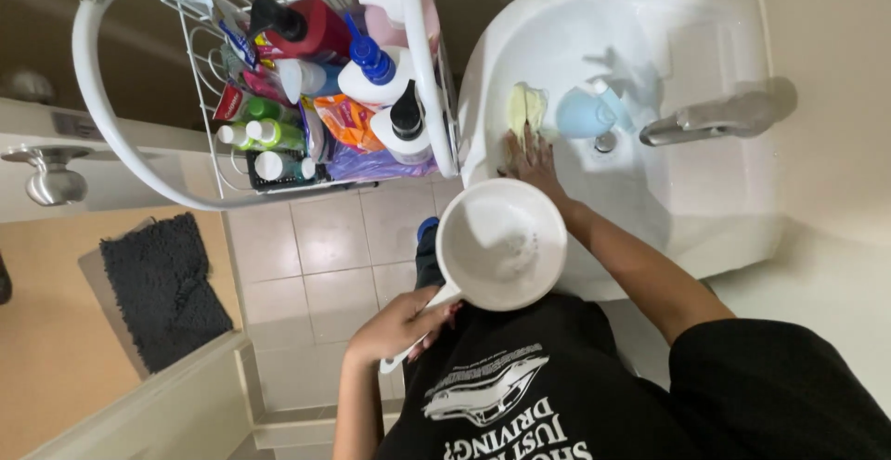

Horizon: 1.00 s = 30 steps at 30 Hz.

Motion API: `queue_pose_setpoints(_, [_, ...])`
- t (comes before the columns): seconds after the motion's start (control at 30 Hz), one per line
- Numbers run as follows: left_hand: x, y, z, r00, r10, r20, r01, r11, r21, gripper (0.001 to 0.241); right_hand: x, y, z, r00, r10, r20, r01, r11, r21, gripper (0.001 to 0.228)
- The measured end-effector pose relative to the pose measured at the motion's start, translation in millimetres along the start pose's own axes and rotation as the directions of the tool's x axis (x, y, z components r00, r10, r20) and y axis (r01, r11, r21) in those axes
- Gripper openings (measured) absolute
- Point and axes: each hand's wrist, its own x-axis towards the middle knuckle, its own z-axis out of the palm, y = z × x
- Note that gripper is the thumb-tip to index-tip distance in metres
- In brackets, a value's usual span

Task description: Cleaning the toilet, sink, and surrounding surfaces in a bathroom using a cloth and soapy water.

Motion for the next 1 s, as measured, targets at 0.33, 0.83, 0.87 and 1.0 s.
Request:
queue_pose_setpoints(0.33, [-12.0, -22.2, -9.8, 0.993, -0.108, -0.037, 0.105, 0.991, -0.085, 0.031, 171.8, 29.2, -38.9, 0.533, 0.47, -0.703, -0.389, 0.874, 0.29, 0.081])
queue_pose_setpoints(0.83, [-16.3, -35.7, -23.0, 0.994, -0.098, -0.05, 0.084, 0.971, -0.222, 0.029, -80.6, -39.1, -17.3, 0.916, 0.402, -0.016, -0.402, 0.916, -0.007, 0.091])
queue_pose_setpoints(0.87, [-16.5, -40.0, -21.2, 0.994, -0.088, -0.068, 0.072, 0.976, -0.203, 0.029, -69.0, -30.8, 2.8, 0.932, 0.33, -0.151, -0.339, 0.94, -0.04, 0.086])
queue_pose_setpoints(1.0, [-17.1, -30.4, -12.5, 0.988, -0.131, -0.087, 0.105, 0.963, -0.25, 0.03, 0.3, -34.6, 43.3, 0.844, 0.338, -0.417, -0.3, 0.941, 0.157, 0.068])
